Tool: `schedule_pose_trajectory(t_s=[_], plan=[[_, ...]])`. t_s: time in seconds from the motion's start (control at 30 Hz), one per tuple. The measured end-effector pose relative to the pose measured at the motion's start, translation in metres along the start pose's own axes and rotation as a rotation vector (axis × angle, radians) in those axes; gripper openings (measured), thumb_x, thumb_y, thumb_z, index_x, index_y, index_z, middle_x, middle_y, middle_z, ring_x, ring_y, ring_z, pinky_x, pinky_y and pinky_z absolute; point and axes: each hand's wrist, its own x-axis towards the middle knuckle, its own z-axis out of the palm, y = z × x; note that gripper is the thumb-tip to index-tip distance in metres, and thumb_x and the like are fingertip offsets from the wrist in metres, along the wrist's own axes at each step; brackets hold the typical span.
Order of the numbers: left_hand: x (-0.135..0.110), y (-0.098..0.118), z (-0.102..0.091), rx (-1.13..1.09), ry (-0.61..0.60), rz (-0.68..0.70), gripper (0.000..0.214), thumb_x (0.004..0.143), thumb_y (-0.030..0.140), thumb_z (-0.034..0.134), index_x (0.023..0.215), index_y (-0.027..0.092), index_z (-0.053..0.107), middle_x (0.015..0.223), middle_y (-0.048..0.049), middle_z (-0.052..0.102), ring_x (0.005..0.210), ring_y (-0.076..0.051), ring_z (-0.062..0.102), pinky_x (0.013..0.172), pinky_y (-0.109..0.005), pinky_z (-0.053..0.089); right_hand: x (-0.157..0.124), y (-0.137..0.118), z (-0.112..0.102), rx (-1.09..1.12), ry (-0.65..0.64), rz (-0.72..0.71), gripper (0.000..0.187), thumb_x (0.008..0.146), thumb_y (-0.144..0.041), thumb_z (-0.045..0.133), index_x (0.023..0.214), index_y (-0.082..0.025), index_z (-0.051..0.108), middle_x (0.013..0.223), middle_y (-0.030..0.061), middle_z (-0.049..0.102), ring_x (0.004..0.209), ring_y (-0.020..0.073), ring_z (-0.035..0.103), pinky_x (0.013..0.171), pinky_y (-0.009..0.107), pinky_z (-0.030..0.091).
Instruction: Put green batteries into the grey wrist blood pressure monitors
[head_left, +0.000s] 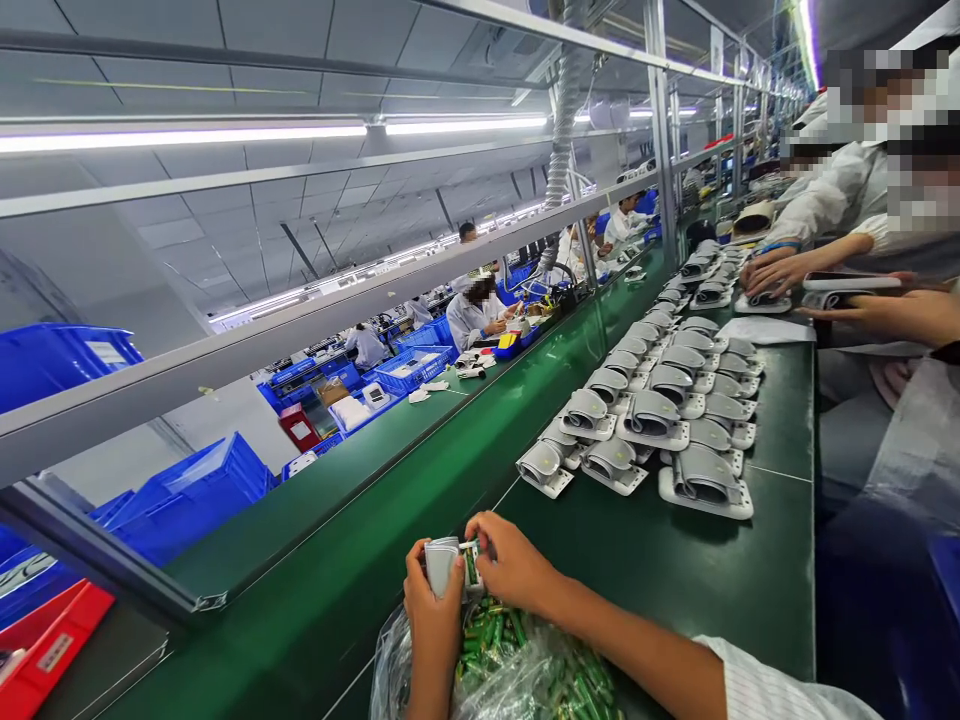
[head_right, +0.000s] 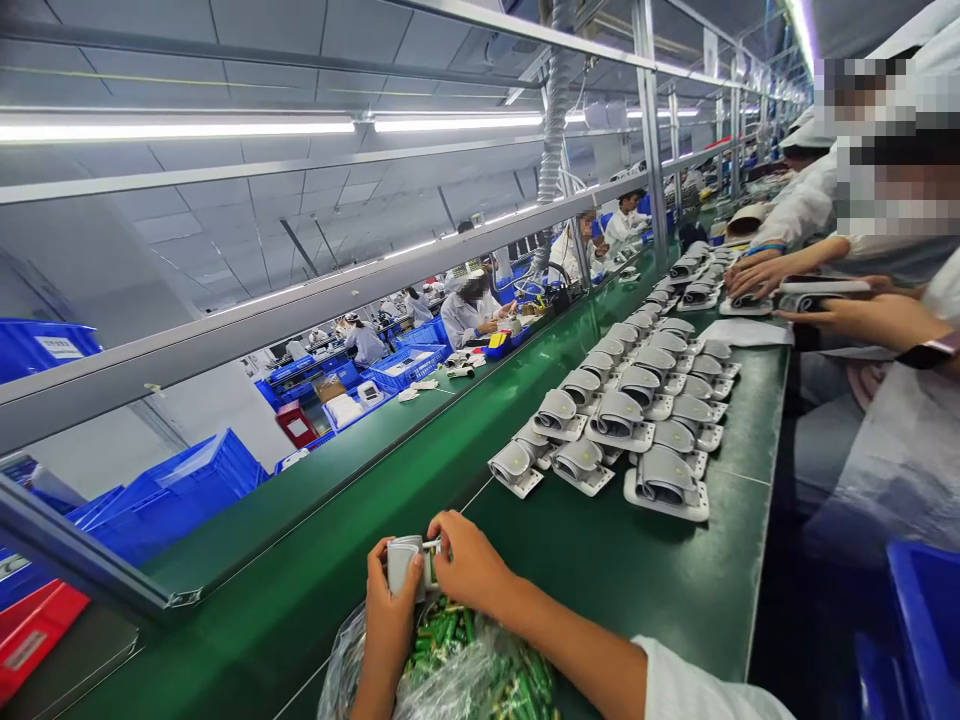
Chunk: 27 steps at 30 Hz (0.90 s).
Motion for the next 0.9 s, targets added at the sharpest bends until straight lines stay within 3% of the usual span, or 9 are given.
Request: schedule_pose_trajectory(t_s=[0.13,0.33,0.43,0.6,0.77,0.9], plan=[[-0.005,0.008,0.000,-0.001,0.001,-0.032,0.068,0.079,0.065,0.063,0.129,0.021,0.049,0.122,-0.0148,0.062,0.108,-0.031,0.061,0.093,-0.043,0.049,0.013,0.012,0.000,0.457,0.084,0.022,0.045,0.063,-0.003,0.040,0.103,-0.018,0.053,0.093,0.0012,0.050,0.079,0.0121,0.048,0.072,0.023,0.041],[-0.004,0.005,0.000,0.003,0.003,-0.020,0.069,0.075,0.065,0.066,0.126,0.021,0.050,0.122,-0.0142,0.063,0.110,-0.031,0.062,0.096,-0.043,0.049,0.008,0.018,0.015,0.583,0.048,-0.009,0.022,0.076,-0.019,0.052,0.098,-0.019,0.051,0.101,0.0037,0.053,0.092,0.0163,0.062,0.081,0.030,0.050],[-0.005,0.007,0.001,0.001,0.032,0.007,0.065,0.077,0.063,0.066,0.124,0.021,0.051,0.120,-0.0136,0.064,0.109,-0.030,0.062,0.096,-0.043,0.049,0.004,0.015,0.014,0.669,0.049,0.037,0.027,0.075,-0.025,0.061,0.099,-0.020,0.051,0.108,0.0042,0.050,0.095,0.0180,0.068,0.082,0.031,0.055],[-0.007,0.009,0.001,0.003,0.025,0.020,0.063,0.078,0.061,0.065,0.125,0.020,0.051,0.119,-0.0141,0.064,0.107,-0.030,0.062,0.096,-0.043,0.048,0.004,0.010,0.009,0.537,0.054,0.031,0.016,0.078,-0.029,0.065,0.087,-0.017,0.060,0.083,0.0013,0.056,0.078,0.0153,0.062,0.072,0.028,0.052],[-0.007,0.006,0.003,0.001,0.027,0.030,0.063,0.081,0.059,0.064,0.127,0.019,0.050,0.120,-0.0150,0.063,0.105,-0.029,0.062,0.094,-0.041,0.049,0.004,0.011,0.008,0.500,0.106,0.017,0.019,0.078,-0.031,0.068,0.088,-0.016,0.066,0.097,0.0054,0.061,0.082,0.0163,0.065,0.076,0.030,0.054],[-0.010,0.008,0.005,0.007,0.045,0.046,0.059,0.083,0.057,0.063,0.127,0.020,0.050,0.120,-0.0141,0.064,0.105,-0.028,0.062,0.094,-0.041,0.049,0.003,0.008,0.004,0.415,0.136,-0.079,0.014,0.084,-0.029,0.065,0.087,-0.017,0.072,0.092,0.0054,0.065,0.086,0.0173,0.064,0.080,0.030,0.051]])
